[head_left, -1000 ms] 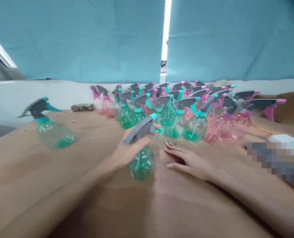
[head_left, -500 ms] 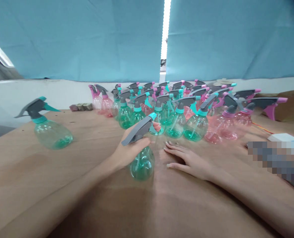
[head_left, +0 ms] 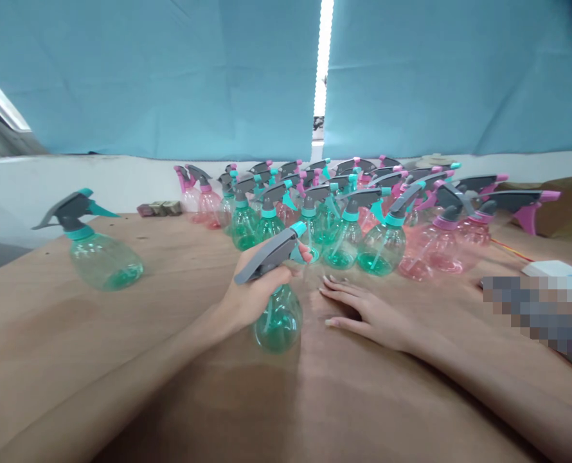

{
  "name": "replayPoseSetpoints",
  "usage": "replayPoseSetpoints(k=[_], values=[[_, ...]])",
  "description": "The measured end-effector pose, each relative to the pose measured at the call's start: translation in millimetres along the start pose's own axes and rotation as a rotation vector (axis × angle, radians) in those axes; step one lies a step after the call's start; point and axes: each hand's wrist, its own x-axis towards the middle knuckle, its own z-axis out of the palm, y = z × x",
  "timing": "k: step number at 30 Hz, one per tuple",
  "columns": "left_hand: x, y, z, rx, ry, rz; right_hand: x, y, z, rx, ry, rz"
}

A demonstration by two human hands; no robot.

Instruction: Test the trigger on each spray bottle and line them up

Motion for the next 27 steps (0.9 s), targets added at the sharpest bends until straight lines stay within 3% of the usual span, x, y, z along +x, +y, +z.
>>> replayPoseSetpoints(k=[18, 27], values=[[1.0, -8.0, -4.9, 0.042, -0.002, -0.073, -0.7, 0.6, 0.6, -0.017, 0.006, -0.009], [-0.2, -3.5, -2.5, 0.219, -0.032, -0.010, 0.0, 0.1, 1.5, -0.012, 0.004, -0.004]])
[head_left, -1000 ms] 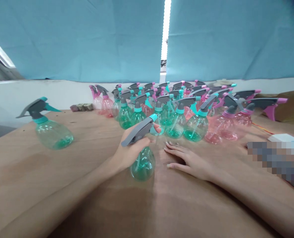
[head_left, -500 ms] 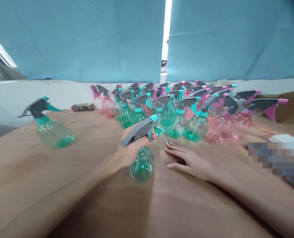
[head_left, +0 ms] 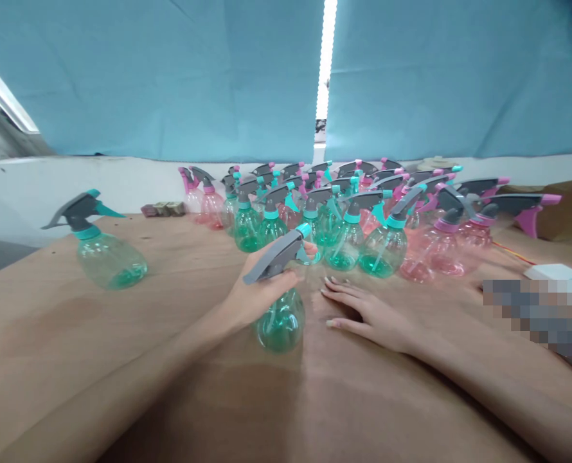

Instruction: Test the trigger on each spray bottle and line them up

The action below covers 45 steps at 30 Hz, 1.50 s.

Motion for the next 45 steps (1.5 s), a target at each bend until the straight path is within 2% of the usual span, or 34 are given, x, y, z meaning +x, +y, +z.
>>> replayPoseSetpoints(k=[6, 9, 14, 19, 24, 29, 34, 37, 41, 45], values=[[-9, -5, 0.8, 0.007, 0.019, -0.013, -1, -4, -2, 0.005, -0.013, 0.000], [-17, -9, -3.7, 0.086, 0.005, -0.001, -3, -14, -2, 0.052, -0.003, 0.003], [-32, -10, -9.8, 0.223, 0.002, -0.038, 0, -56, -1, 0.214, -0.003, -0.032], [-50, -5, -22.0, 0.274, -0.006, -0.010, 19, -102, 4, 0.293, -0.026, -0.085], [-79, -7, -55.3, 0.432, 0.051, 0.067, 44, -136, 23, 0.302, -0.030, -0.113], [-104, -22, -96.7, 0.580, 0.138, 0.024, 80, -168, 51, 0.383, -0.010, -0.141], [-123, -58, -135.7, 0.646, 0.376, -0.043, 138, -183, 75, 0.318, 0.120, -0.153], [-132, -88, -162.5, 0.655, 0.510, -0.086, 178, -186, 82, 0.308, 0.119, -0.156], [-138, -119, -192.1, 0.646, 0.594, -0.211, 223, -190, 84, 0.297, 0.133, -0.117], [-137, -127, -198.8, 0.626, 0.613, -0.305, 250, -193, 90, 0.312, 0.151, -0.123]])
